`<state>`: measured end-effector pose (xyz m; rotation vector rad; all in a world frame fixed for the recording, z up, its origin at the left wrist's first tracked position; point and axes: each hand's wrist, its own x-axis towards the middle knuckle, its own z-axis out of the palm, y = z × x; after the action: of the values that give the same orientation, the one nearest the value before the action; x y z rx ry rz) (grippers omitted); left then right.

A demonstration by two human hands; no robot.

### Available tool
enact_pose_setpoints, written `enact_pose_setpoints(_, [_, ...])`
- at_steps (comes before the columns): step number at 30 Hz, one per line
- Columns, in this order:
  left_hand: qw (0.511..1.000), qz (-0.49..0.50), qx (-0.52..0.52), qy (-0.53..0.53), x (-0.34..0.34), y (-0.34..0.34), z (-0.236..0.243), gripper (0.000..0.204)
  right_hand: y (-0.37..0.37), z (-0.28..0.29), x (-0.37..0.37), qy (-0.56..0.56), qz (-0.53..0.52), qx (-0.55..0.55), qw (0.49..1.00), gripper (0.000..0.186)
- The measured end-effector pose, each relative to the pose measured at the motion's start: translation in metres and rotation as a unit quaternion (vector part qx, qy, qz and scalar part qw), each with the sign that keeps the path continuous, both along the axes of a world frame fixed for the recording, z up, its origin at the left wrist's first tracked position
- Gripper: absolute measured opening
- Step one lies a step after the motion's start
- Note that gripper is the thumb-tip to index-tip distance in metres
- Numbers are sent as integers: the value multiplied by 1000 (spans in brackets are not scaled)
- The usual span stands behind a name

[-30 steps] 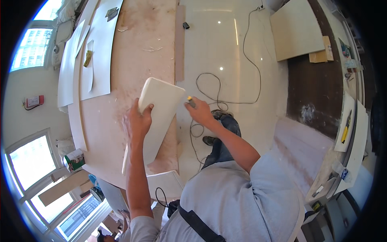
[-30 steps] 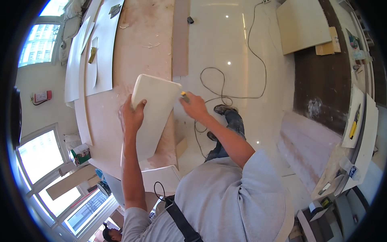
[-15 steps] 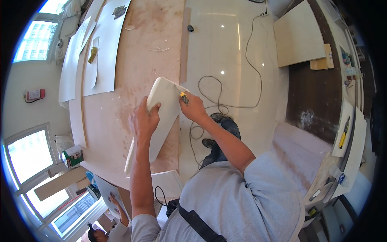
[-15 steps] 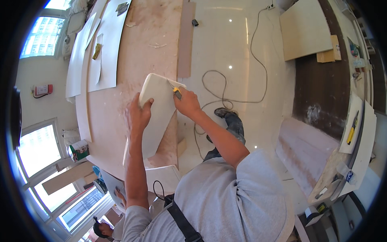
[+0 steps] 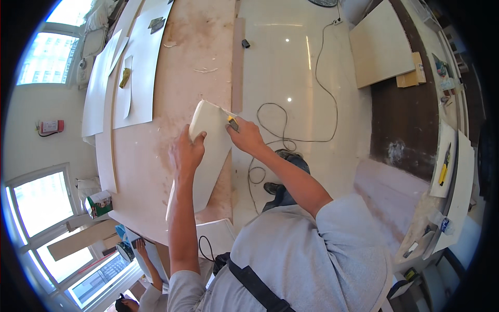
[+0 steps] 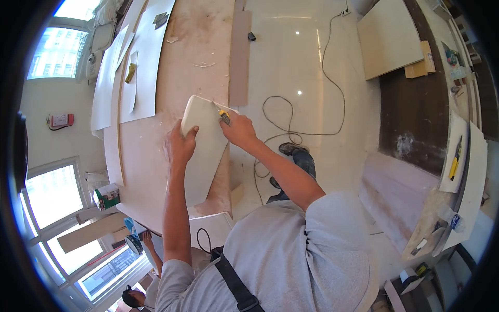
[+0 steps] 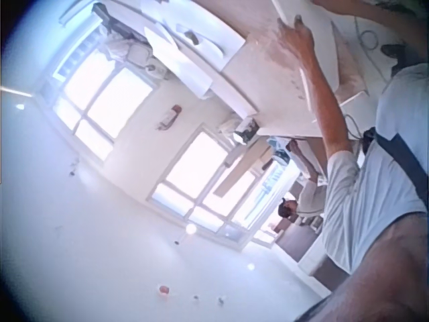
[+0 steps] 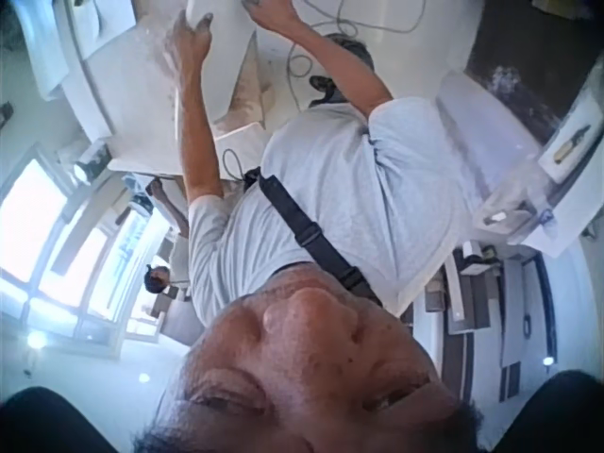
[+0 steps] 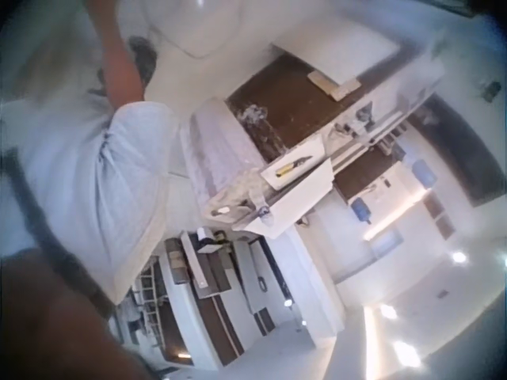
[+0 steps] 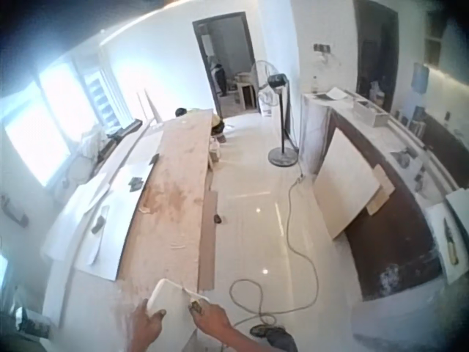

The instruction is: The person trims the edges of white wood panels using a utility knife while holding them at a workbench.

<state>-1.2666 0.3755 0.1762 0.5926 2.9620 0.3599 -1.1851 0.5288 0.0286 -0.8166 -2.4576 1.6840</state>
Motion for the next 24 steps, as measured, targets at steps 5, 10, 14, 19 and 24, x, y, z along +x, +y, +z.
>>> enact_pose_setpoints(5, [1000, 18, -5, -17, 0, 1, 2, 45, -5, -6, -9, 24, -7, 4, 1000, 33])
enact_pose_setpoints(10, [999, 19, 16, -20, -1, -3, -8, 52, -2, -104, 12, 3, 21, 23, 1000, 31])
enact_pose_setpoints(14, [1000, 4, 10, -16, -1, -3, -9, 57, 18, -166, 75, -246, 101, 101, 959, 37])
enact_pose_setpoints(19, [1000, 3, -5, 8, 3, 1, -6, 59, -5, -107, 66, -41, -43, -72, 996, 36])
enact_pose_setpoints(24, [1000, -1, -24, 2, 9, 1, -3, 47, -6, -15, 6, 56, -26, -47, 997, 39])
